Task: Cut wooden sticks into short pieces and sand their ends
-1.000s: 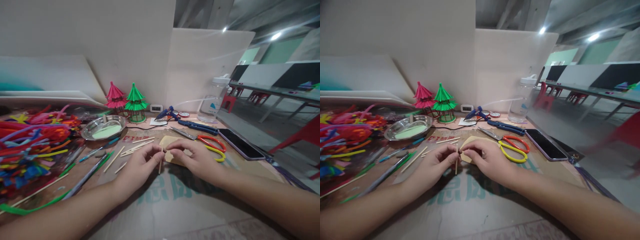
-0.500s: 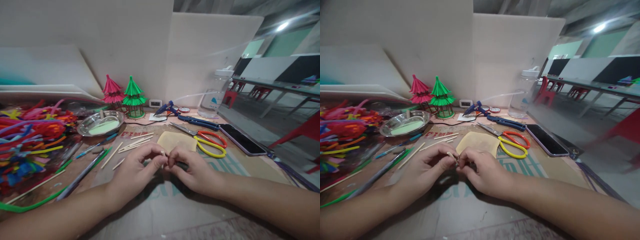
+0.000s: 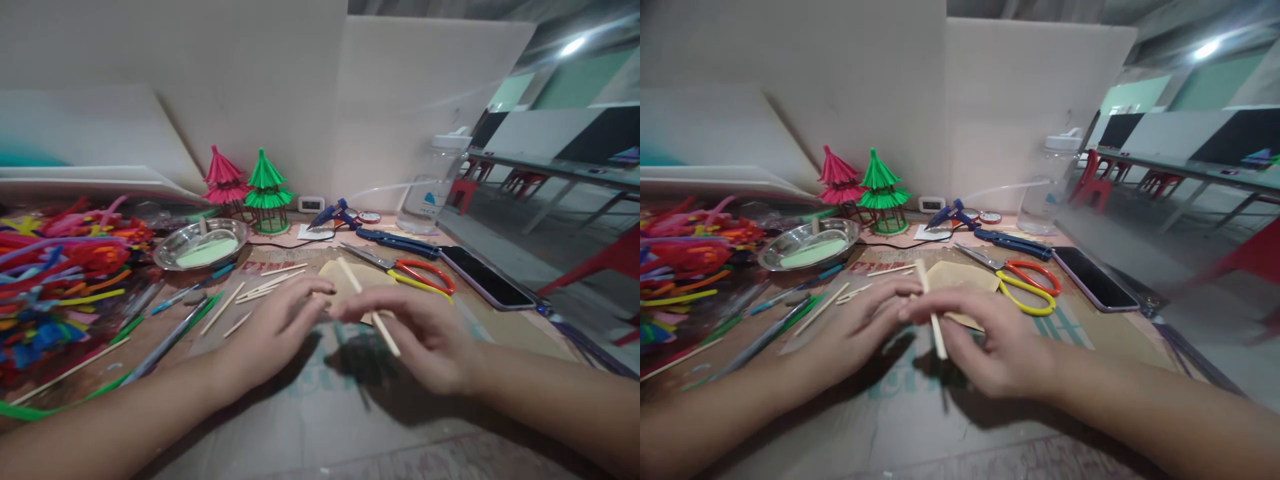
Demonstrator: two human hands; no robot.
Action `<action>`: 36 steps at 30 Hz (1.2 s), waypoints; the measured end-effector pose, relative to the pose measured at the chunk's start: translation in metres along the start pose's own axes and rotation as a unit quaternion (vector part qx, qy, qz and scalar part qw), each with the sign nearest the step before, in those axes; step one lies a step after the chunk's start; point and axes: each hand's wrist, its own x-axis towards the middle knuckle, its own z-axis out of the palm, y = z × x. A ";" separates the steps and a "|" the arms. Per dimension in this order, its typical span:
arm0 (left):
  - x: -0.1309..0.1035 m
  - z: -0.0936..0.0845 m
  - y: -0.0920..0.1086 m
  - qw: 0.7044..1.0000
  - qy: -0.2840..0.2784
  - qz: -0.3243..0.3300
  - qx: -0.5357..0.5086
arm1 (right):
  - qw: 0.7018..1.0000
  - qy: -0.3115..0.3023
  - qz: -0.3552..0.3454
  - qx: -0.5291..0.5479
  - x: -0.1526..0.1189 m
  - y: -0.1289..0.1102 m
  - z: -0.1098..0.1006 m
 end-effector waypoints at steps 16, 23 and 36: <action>-0.011 0.006 0.004 0.937 -0.145 0.131 0.290 | 0.973 -0.126 0.168 -0.093 0.004 0.043 0.009; -0.008 0.005 -0.001 0.946 -0.169 0.099 0.257 | 0.970 -0.171 0.111 -0.129 0.006 0.038 0.008; -0.009 0.005 0.001 0.942 -0.165 0.110 0.270 | 0.975 -0.157 0.063 -0.145 0.002 0.038 0.012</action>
